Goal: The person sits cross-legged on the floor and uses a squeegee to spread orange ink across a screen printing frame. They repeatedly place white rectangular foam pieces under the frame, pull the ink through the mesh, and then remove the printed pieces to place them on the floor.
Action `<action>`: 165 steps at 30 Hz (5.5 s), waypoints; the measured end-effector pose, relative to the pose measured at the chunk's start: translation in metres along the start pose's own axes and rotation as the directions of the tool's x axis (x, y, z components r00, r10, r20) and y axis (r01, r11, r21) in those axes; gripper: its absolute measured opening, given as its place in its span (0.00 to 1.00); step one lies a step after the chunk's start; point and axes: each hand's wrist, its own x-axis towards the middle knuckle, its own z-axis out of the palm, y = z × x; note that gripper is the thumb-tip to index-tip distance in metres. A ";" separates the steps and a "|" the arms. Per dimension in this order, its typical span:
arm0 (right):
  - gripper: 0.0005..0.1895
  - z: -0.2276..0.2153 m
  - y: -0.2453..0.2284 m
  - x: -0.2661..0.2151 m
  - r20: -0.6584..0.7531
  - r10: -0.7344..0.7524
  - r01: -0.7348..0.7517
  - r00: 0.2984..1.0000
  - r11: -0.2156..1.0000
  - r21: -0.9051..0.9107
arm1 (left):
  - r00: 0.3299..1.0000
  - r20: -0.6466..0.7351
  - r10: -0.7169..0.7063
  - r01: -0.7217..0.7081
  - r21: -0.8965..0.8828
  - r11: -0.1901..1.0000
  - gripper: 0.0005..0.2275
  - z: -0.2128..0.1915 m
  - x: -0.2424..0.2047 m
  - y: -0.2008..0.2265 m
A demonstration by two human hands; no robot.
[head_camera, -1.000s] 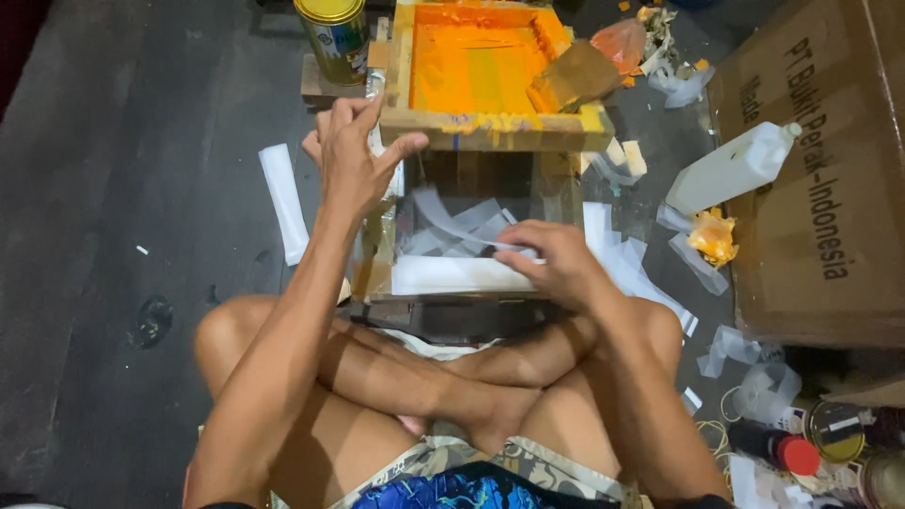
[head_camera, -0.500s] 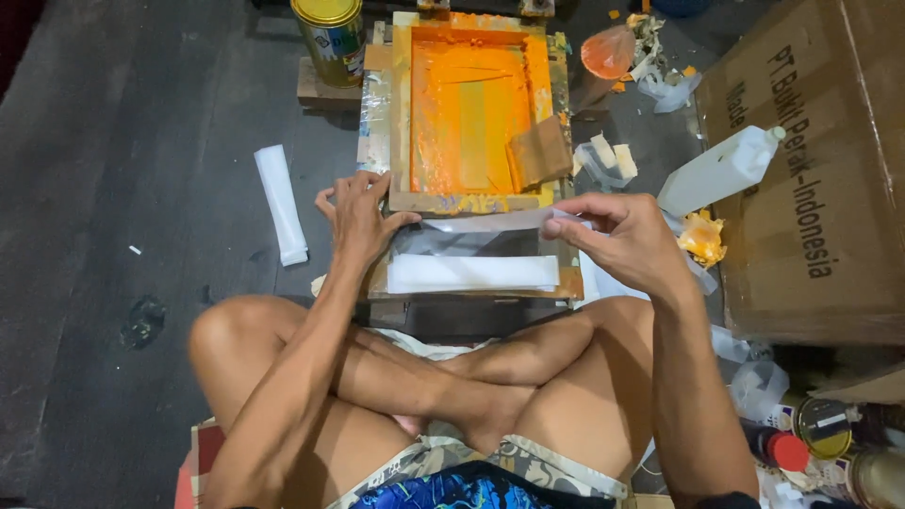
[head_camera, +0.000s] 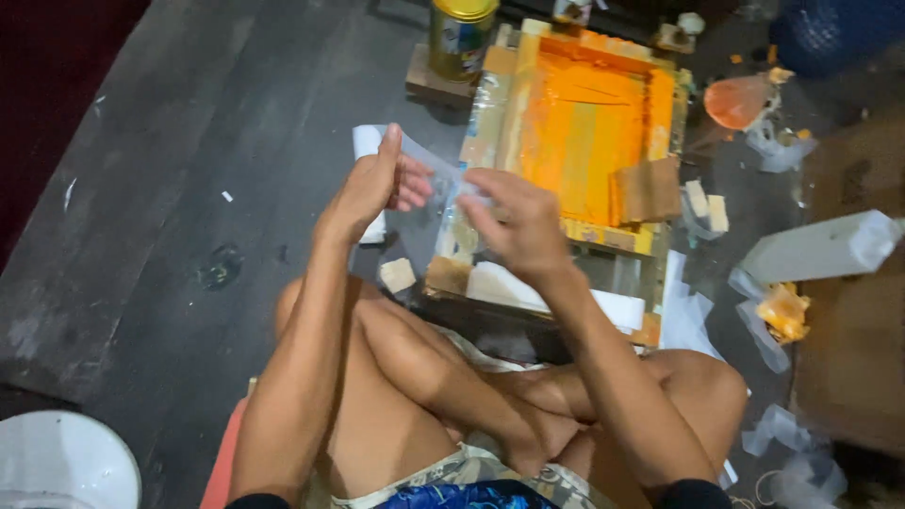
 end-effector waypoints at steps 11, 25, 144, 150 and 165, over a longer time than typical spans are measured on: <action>0.24 0.185 0.091 0.022 0.218 0.763 -0.767 0.609 0.495 0.409 | 0.965 -0.255 0.069 -0.047 0.090 0.995 0.10 -0.082 0.126 -0.148; 0.07 0.273 0.182 -0.009 0.049 0.973 -0.971 0.225 0.228 -0.071 | 0.832 -0.451 -0.323 0.479 0.291 0.828 0.28 -0.085 0.202 -0.265; 0.21 -0.131 0.035 -0.128 -0.048 0.901 -0.826 0.432 0.417 0.379 | 0.776 -0.055 0.629 -0.481 0.594 0.645 0.31 0.127 0.036 -0.036; 0.20 -0.115 0.025 -0.122 -0.088 0.765 -0.617 0.638 0.440 -0.653 | 0.732 -0.111 0.672 -0.572 0.437 0.695 0.29 0.140 0.038 -0.015; 0.21 -0.045 0.068 -0.143 -0.093 0.400 -0.333 0.912 0.589 -0.736 | 0.761 -0.005 0.649 -0.596 0.392 0.701 0.29 0.129 0.066 0.021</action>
